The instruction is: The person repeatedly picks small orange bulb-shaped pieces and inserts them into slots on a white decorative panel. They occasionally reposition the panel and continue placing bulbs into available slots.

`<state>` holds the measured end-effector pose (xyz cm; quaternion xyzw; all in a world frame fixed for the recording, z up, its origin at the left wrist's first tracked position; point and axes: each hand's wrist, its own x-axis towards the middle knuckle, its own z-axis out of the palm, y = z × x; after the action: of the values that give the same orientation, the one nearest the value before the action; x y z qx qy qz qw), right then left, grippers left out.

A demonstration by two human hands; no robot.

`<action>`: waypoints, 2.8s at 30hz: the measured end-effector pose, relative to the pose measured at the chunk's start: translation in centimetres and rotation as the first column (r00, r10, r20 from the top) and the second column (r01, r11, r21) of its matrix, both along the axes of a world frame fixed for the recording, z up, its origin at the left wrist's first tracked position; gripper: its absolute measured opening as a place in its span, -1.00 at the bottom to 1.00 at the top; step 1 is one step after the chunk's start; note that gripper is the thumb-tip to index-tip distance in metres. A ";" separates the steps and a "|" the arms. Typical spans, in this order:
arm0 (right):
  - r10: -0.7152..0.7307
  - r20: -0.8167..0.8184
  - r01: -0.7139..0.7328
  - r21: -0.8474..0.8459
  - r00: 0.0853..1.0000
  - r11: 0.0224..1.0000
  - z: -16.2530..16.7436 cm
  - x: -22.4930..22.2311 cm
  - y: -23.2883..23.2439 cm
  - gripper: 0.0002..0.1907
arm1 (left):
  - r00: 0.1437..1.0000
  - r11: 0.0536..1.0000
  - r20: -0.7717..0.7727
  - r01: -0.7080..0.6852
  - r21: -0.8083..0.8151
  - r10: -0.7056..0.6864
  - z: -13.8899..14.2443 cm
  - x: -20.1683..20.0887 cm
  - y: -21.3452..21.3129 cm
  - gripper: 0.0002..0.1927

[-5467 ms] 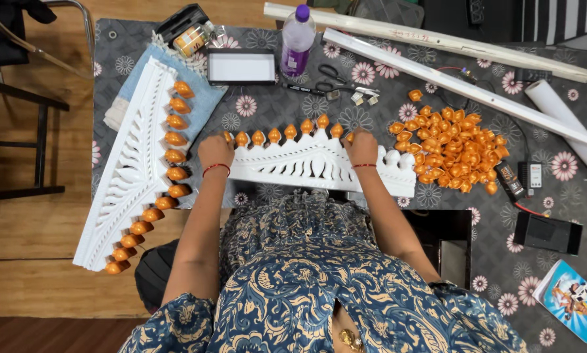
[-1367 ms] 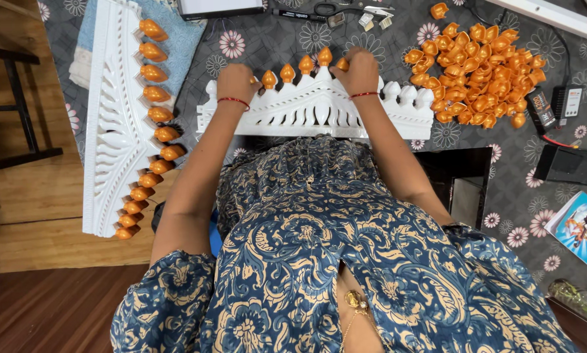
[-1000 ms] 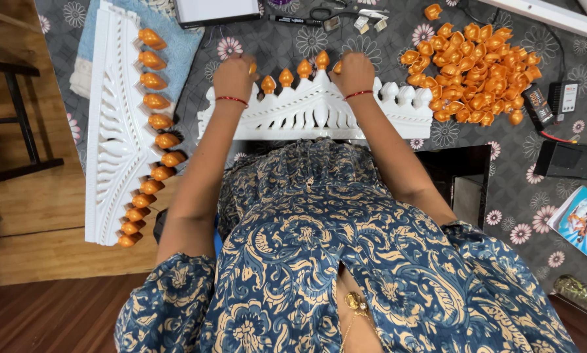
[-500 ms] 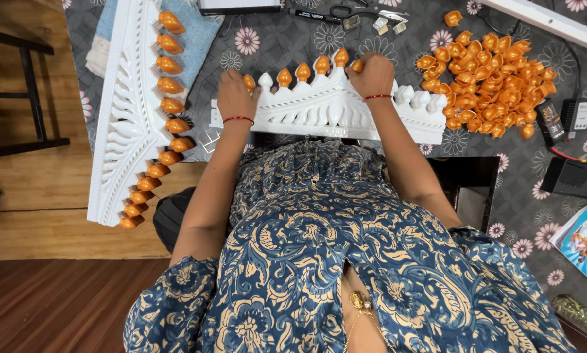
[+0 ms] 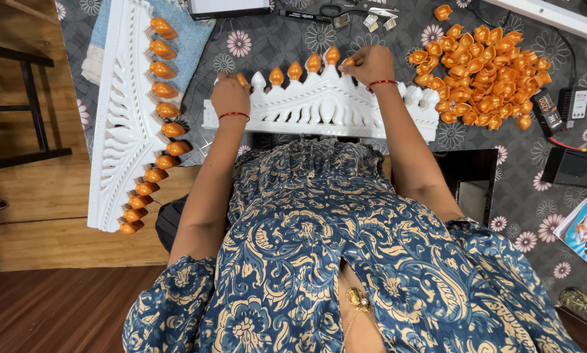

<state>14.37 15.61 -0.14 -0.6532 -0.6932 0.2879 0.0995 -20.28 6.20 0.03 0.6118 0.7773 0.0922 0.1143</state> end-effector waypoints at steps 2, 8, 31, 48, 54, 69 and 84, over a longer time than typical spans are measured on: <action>0.020 -0.011 -0.020 -0.011 1.000 1.000 0.0 -0.1 0.1 -0.56 | 1.000 1.000 0.024 -0.017 0.001 0.017 0.3 -0.5 -0.3 -0.58; 0.057 0.212 -0.049 -0.044 0.976 0.998 0.0 -1.0 0.8 -0.61 | 1.000 1.000 0.018 -0.005 -0.030 0.006 0.1 -1.0 0.3 -0.58; -0.064 0.529 -0.142 0.340 0.846 0.930 0.3 -5.2 -3.1 -0.47 | 0.983 0.992 -0.143 0.105 -0.063 -0.113 2.4 -1.2 0.4 -0.56; -0.108 -0.391 0.162 0.106 0.914 0.981 0.9 -5.6 -7.3 -0.42 | 0.782 0.953 0.561 0.136 0.271 -0.271 3.2 2.8 0.1 -0.51; -0.782 -0.622 -0.087 -0.781 0.030 0.618 1.4 -5.7 -9.4 -0.27 | 0.688 0.872 0.548 0.449 0.194 -0.476 4.5 12.0 1.5 -0.08; -0.605 -0.795 0.713 -0.401 0.040 0.575 1.5 13.6 -0.7 -0.53 | 0.910 0.968 0.355 0.150 0.200 -0.215 1.8 6.3 3.3 -0.76; 0.011 -0.375 0.143 0.381 0.927 0.913 -0.7 -0.1 -5.0 -0.60 | 0.940 0.940 0.206 0.212 0.266 -0.270 1.8 3.3 3.6 -0.66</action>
<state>14.24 10.58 -0.86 -0.5762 -0.6833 0.2537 0.3699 -17.02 9.77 1.87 0.6966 0.6594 0.2438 0.1430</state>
